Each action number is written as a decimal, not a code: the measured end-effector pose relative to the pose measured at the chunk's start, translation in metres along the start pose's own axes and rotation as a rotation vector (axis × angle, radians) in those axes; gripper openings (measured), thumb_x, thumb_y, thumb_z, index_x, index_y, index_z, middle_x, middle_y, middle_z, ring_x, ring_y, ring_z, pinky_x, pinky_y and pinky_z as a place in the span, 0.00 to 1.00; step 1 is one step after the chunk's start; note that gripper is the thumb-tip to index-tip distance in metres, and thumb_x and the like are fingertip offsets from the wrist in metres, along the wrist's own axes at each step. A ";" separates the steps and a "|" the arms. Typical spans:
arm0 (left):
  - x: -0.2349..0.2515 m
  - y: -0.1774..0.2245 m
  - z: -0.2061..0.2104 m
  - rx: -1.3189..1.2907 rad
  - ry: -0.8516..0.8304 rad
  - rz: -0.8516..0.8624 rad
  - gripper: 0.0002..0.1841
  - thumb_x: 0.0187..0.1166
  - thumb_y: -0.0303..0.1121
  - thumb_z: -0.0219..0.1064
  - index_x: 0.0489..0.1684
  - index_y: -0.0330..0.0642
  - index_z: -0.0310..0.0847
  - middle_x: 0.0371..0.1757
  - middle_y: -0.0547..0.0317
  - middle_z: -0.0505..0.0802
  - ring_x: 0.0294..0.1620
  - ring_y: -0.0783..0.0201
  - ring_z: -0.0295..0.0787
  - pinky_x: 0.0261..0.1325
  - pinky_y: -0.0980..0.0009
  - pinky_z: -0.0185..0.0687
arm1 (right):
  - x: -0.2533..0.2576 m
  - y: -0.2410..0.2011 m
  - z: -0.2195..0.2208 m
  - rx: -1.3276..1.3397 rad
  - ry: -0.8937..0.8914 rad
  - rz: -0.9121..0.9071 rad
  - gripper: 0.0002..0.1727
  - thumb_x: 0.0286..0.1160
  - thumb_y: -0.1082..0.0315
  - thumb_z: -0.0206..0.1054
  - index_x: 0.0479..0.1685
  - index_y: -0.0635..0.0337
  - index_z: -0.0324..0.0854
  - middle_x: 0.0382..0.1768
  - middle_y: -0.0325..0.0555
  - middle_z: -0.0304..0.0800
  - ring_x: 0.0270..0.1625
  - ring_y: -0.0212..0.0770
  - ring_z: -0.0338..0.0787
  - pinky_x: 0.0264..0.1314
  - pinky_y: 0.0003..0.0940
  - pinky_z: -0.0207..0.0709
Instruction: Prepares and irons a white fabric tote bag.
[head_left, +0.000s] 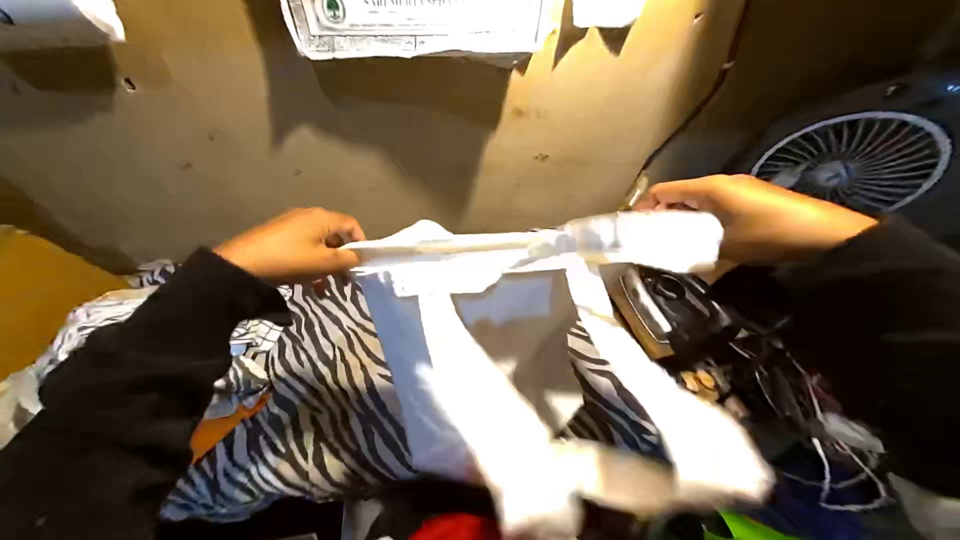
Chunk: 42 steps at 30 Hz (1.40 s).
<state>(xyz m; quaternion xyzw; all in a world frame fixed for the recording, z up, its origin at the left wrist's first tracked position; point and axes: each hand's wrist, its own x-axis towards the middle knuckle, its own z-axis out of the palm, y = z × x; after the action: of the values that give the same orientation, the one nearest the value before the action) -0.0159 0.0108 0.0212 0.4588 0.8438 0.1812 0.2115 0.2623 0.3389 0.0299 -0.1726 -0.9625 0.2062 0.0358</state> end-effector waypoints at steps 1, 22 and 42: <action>0.006 -0.001 -0.002 -0.062 -0.027 0.002 0.08 0.87 0.24 0.60 0.54 0.35 0.84 0.31 0.53 0.91 0.25 0.65 0.85 0.33 0.65 0.82 | 0.008 0.000 0.003 0.070 -0.014 0.077 0.10 0.73 0.84 0.70 0.50 0.65 0.85 0.27 0.53 0.92 0.21 0.45 0.90 0.27 0.45 0.87; -0.104 -0.103 0.210 0.065 0.158 0.144 0.31 0.59 0.45 0.78 0.68 0.47 0.87 0.57 0.40 0.90 0.58 0.30 0.86 0.53 0.27 0.76 | -0.117 0.032 0.202 0.174 -0.181 -0.101 0.22 0.64 0.65 0.79 0.59 0.61 0.89 0.54 0.63 0.90 0.51 0.64 0.93 0.50 0.65 0.88; 0.144 -0.148 0.229 -0.304 0.406 -0.314 0.18 0.90 0.31 0.55 0.64 0.25 0.83 0.57 0.31 0.92 0.61 0.42 0.90 0.71 0.49 0.78 | 0.114 0.123 0.273 0.405 -0.020 0.259 0.20 0.84 0.61 0.68 0.59 0.73 0.85 0.50 0.69 0.91 0.55 0.61 0.91 0.68 0.60 0.78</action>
<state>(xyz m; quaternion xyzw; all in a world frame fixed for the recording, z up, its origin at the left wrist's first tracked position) -0.0697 0.0824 -0.2738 0.2400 0.8928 0.3584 0.1301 0.1564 0.3780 -0.2698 -0.2819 -0.8716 0.3997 0.0332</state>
